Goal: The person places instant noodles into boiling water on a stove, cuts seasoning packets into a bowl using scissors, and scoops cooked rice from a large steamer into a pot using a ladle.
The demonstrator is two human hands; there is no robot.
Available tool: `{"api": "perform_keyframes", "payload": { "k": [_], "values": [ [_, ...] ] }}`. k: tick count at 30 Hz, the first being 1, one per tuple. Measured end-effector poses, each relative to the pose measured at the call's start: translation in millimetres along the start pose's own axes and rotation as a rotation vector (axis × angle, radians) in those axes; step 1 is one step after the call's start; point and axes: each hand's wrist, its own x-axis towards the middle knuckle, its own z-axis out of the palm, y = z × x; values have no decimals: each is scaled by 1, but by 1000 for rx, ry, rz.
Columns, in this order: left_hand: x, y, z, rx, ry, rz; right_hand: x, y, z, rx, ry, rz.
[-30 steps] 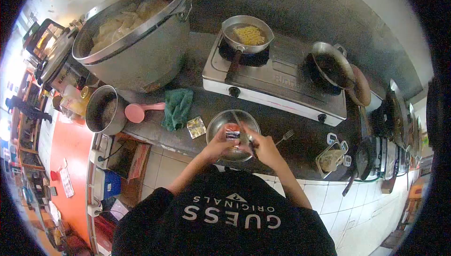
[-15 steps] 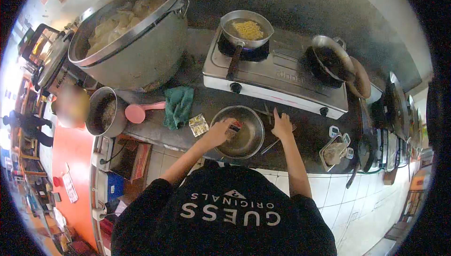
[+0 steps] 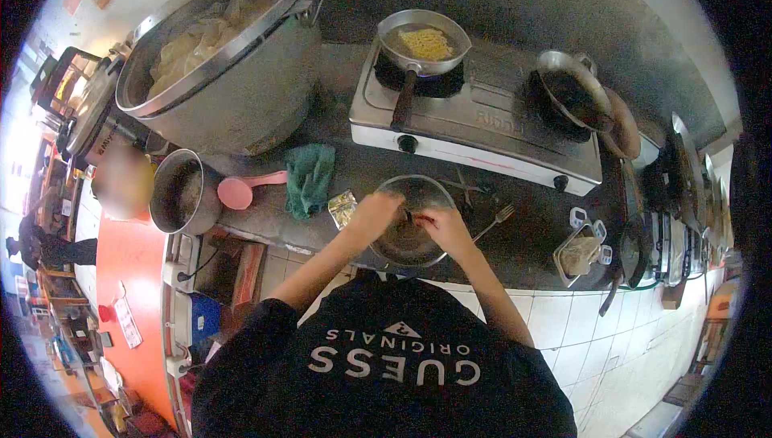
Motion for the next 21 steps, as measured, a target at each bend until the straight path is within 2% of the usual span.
{"api": "perform_keyframes", "payload": {
  "k": [3, 6, 9, 13, 16, 19, 21],
  "values": [
    [4, -2, -7, -34, -9, -48, -5, -13, 5, 71, 34, 14],
    [1, 0, -1, -101, -16, 102, -5, -10, 12, 44, 69, 25],
    [6, -3, 2, -69, -129, 120, -2, -9, 15, -29, 112, 65],
    [14, 9, -29, -73, -220, 227, 2, -17, 8, -94, 123, 118],
    [24, 1, -28, -66, -225, 297, 6, -14, 9, -84, 213, 92],
    [28, 3, -37, -33, -246, 369, 13, -14, 5, -36, 372, -60],
    [31, 0, -39, 19, -215, 471, 14, -12, 4, -61, 296, -110]
  ]
}}
